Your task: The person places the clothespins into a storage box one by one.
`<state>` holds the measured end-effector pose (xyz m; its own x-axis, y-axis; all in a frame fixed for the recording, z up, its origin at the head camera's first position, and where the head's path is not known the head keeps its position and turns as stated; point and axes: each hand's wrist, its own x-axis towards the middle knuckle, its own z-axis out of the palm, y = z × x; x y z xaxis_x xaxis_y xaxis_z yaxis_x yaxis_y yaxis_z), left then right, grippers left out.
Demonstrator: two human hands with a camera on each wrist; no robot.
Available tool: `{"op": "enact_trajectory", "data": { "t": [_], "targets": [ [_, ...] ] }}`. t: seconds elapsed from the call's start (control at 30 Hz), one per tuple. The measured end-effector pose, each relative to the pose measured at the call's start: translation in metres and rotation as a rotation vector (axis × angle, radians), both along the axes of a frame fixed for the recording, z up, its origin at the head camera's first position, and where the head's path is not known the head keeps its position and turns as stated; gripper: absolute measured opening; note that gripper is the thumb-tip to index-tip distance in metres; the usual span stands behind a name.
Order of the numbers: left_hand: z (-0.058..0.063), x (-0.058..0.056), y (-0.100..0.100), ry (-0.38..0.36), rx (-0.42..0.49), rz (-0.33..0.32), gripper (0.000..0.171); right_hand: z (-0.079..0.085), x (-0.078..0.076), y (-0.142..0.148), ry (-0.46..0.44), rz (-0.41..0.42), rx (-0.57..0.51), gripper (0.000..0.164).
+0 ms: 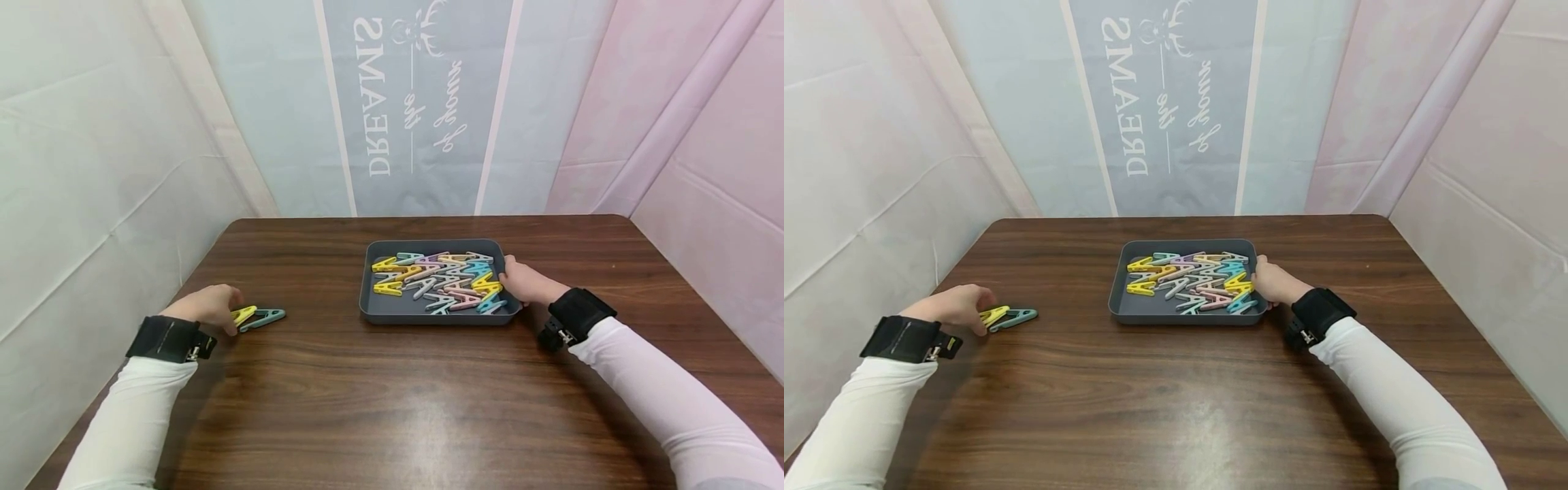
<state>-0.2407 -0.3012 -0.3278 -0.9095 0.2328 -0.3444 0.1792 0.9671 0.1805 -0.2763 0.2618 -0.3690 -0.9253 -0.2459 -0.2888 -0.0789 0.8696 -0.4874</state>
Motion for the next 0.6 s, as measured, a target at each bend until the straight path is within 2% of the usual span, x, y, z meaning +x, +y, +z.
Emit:
{"op": "enact_trajectory", "data": {
  "t": [0.27,0.6],
  "targets": [
    [-0.011,0.005,-0.003,0.053,0.017,-0.003,0.036,-0.003,-0.001,0.000,-0.006,-0.006,0.009,0.053],
    [-0.013,0.004,-0.005,0.100,0.000,0.002,0.023,-0.001,0.000,0.000,0.007,0.012,-0.004,0.053]
  ]
}}
